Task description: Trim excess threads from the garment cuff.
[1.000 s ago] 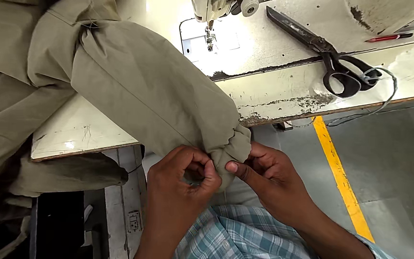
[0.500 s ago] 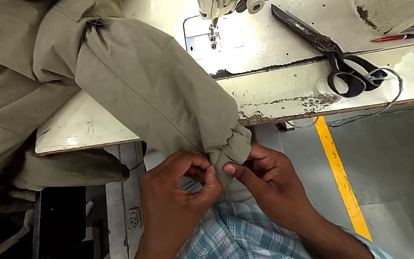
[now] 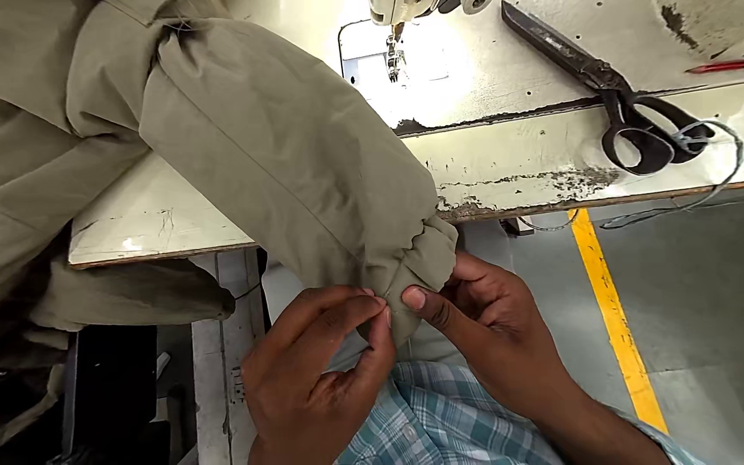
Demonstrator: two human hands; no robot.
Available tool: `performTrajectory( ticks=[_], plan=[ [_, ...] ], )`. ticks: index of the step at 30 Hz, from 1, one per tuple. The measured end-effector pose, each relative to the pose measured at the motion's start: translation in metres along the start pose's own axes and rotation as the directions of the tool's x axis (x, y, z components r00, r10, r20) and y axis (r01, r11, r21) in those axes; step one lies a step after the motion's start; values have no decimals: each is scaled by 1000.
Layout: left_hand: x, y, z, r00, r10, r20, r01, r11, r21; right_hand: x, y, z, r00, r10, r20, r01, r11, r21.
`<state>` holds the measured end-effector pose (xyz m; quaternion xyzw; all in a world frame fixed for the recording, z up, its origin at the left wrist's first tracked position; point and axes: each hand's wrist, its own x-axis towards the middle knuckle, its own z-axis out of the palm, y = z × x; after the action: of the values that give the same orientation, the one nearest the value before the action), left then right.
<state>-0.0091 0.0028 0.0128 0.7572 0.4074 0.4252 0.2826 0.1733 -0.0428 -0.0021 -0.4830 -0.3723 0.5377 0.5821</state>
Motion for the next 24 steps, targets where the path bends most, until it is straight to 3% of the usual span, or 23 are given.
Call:
performTrajectory(
  ticks=[8,17,21,24],
  plan=[
    [0,7,-2,992,-112,56,105,987,120,-3,3,1,999,-44,-5,43,994,-105],
    [0,12,6,989,-101,107,39,881,471,-3,9,7,999,-52,5,52,990,-129],
    [3,-1,-5,984,-153,88,114,932,344,-4,7,8,1000,-27,7,27,999,-47],
    [5,-8,-17,986,-163,-18,164,971,173,-3,3,7,1000,-10,-9,10,1000,8]
  ],
)
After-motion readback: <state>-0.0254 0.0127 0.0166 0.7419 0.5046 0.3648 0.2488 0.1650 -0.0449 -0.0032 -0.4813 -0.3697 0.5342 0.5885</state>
